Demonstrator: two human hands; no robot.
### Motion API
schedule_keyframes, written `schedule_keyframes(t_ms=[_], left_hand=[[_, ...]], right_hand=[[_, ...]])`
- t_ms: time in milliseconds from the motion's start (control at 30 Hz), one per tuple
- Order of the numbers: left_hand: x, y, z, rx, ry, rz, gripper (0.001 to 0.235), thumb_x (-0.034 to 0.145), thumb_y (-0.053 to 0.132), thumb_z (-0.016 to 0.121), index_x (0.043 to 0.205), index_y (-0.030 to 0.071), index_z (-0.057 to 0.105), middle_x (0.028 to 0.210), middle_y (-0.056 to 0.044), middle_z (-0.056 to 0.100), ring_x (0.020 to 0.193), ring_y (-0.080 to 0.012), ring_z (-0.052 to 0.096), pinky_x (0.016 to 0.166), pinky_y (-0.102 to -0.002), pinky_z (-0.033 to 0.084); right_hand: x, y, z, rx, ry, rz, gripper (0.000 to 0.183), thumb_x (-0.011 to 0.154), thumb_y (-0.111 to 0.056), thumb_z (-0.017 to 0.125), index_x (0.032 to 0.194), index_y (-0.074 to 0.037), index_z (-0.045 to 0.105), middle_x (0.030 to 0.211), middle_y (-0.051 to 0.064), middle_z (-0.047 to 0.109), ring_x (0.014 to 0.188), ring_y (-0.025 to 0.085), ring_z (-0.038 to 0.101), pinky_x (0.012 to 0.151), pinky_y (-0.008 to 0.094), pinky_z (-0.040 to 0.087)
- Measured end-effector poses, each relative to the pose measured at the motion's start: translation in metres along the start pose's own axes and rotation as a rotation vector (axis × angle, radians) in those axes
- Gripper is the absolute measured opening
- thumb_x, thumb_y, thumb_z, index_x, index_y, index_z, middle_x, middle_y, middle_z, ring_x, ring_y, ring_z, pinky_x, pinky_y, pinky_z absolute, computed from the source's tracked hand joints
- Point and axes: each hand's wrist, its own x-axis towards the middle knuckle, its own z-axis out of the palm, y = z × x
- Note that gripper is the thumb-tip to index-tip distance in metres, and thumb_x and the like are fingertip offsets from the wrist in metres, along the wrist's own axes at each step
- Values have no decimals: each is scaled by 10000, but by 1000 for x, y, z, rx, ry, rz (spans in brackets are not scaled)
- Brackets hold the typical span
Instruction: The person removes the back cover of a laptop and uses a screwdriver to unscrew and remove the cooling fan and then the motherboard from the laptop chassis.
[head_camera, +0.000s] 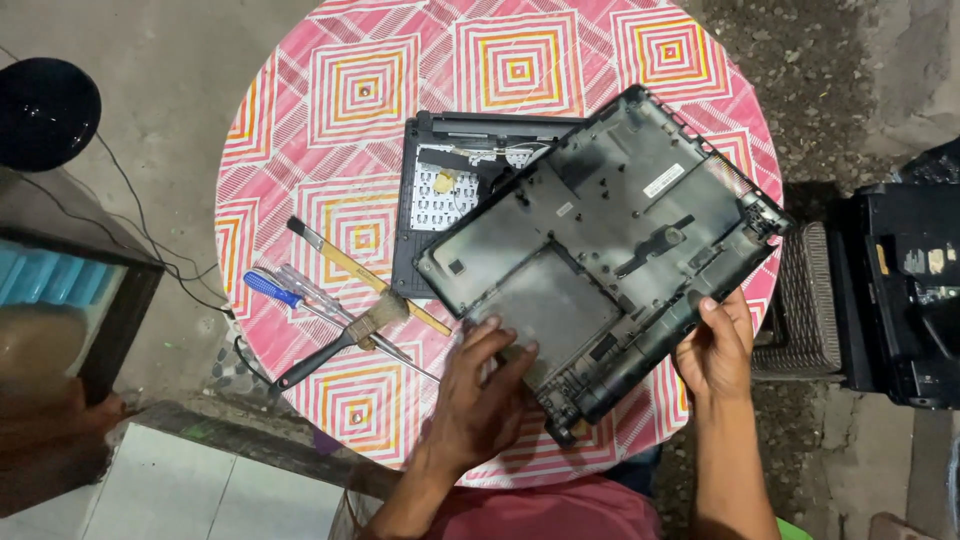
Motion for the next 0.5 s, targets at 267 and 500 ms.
schedule_keyframes(t_ms=[267,500], left_hand=[[-5,7,-6,-902,93,-886,1048,817,589,670,1565,70,154,1559,-166,281,1434,-268,279,1158,-410,249],[26,-67,-6,-1172,492,-1179,1104,806,127,738,1606,202,-20,1416,-528,315,877,-377,751,351,-138,384]], right_hand=[[0,20,72,-15,95,-150,512,903,-42,608,1401,-75,493,1143,79,604,982,155,596,797,257,496],[24,36,134,-254,-111,-127,355,1047,-204,516,1380,-161,401,1162,53,607,808,226,689,677,334,609]])
